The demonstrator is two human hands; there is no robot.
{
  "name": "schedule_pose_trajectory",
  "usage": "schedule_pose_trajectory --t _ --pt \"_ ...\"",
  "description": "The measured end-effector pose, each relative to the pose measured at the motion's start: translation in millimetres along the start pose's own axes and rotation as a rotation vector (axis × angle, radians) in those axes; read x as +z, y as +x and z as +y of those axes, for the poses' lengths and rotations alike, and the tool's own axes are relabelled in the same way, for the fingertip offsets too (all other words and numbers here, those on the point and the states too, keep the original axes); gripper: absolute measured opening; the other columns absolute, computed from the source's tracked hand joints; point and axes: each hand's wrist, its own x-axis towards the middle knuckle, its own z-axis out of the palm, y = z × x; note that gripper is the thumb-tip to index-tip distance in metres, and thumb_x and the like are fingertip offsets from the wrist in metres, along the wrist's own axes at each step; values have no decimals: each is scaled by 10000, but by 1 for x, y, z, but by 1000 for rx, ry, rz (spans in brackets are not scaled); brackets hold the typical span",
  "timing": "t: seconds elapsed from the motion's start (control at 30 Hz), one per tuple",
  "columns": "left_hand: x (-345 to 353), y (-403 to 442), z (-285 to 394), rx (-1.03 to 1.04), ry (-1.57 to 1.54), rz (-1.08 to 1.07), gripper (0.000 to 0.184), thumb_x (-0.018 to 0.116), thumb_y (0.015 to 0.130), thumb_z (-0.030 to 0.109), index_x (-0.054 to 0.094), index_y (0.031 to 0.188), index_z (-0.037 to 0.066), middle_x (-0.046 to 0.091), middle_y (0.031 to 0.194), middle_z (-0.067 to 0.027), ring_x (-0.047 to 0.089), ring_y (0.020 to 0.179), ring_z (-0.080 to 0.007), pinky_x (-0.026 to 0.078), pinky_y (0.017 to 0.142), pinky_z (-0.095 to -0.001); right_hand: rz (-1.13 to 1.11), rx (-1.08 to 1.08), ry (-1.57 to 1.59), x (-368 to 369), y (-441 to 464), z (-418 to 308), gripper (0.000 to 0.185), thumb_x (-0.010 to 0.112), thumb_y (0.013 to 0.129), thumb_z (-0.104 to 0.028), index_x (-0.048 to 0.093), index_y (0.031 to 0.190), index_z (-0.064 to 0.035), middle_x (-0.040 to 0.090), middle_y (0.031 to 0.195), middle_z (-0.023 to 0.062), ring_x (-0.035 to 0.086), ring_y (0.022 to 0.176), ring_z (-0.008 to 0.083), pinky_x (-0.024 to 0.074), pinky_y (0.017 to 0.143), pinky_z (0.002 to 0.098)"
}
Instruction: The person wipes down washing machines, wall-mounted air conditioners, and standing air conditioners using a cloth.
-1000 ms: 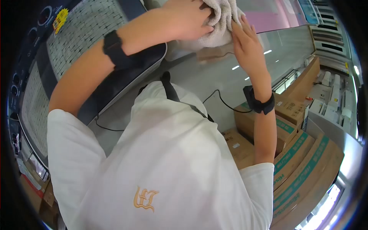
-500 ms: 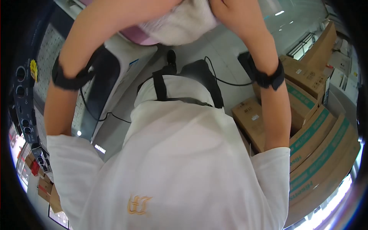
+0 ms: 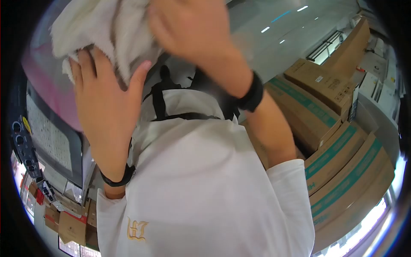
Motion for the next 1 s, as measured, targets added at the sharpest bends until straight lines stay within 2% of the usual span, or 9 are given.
schedule_pose_trajectory --t 0.1,0.2,0.3,0.4,0.5,0.7,0.8,0.9,1.0 --pt "2 36 40 25 89 -22 698 750 872 423 539 1330 -59 560 1330 -307 508 1274 -522 453 1058 -548 -24 -4 83 -17 -3 11 244 694 831 -207 749 1042 -97 710 1213 99 625 1255 314 417 1133 519" --pt "5 76 76 66 135 -68 610 731 870 406 575 1236 -57 595 1238 -288 560 1174 -483 480 1003 -539 117 -65 23 -27 0 48 197 735 735 -234 740 887 -109 713 1164 65 650 1194 265 435 1123 484" --pt "12 124 124 92 188 40 572 704 880 410 589 1200 -50 613 1202 -278 583 1128 -462 490 982 -536 62 -88 31 -67 13 110 191 734 736 -204 738 894 -98 711 1158 79 657 1172 280 449 1106 475" --pt "21 165 176 39 216 68 552 689 887 409 595 1189 -44 625 1185 -271 594 1113 -456 491 977 -542 -35 -100 210 -95 24 180 295 657 871 -161 701 1112 4 644 1301 227 533 1332 423 320 1150 649" --pt "28 210 232 -16 207 84 546 690 886 403 598 1193 -39 630 1192 -270 598 1132 -460 492 983 -549 61 -138 191 -109 42 244 259 655 868 -166 711 1064 -6 647 1307 208 536 1337 405 306 1139 678" --pt "38 306 310 -2 219 152 568 705 878 386 588 1240 -35 628 1231 -274 575 1226 -479 485 1029 -558 -47 -58 139 -160 74 345 254 657 862 -169 713 1063 -22 639 1342 196 532 1355 391 309 1134 677" --pt "43 357 352 9 224 132 565 723 867 356 582 1253 -33 628 1230 -273 570 1240 -479 485 1035 -572 50 -102 141 -174 86 407 250 670 855 -160 712 1058 -21 640 1343 198 540 1348 400 317 1132 678" --pt "43 414 401 37 250 61 547 737 861 319 582 1251 -31 624 1234 -274 565 1249 -476 488 1033 -580 -61 -2 153 -210 105 468 253 674 858 -147 711 1070 -13 638 1339 208 547 1340 407 362 1126 639" --pt "40 472 449 46 227 22 545 734 863 294 577 1268 -36 612 1260 -284 553 1262 -477 474 1047 -580 -196 112 135 -250 135 518 258 673 866 -106 710 1096 3 645 1303 241 601 1258 432 443 1076 587"
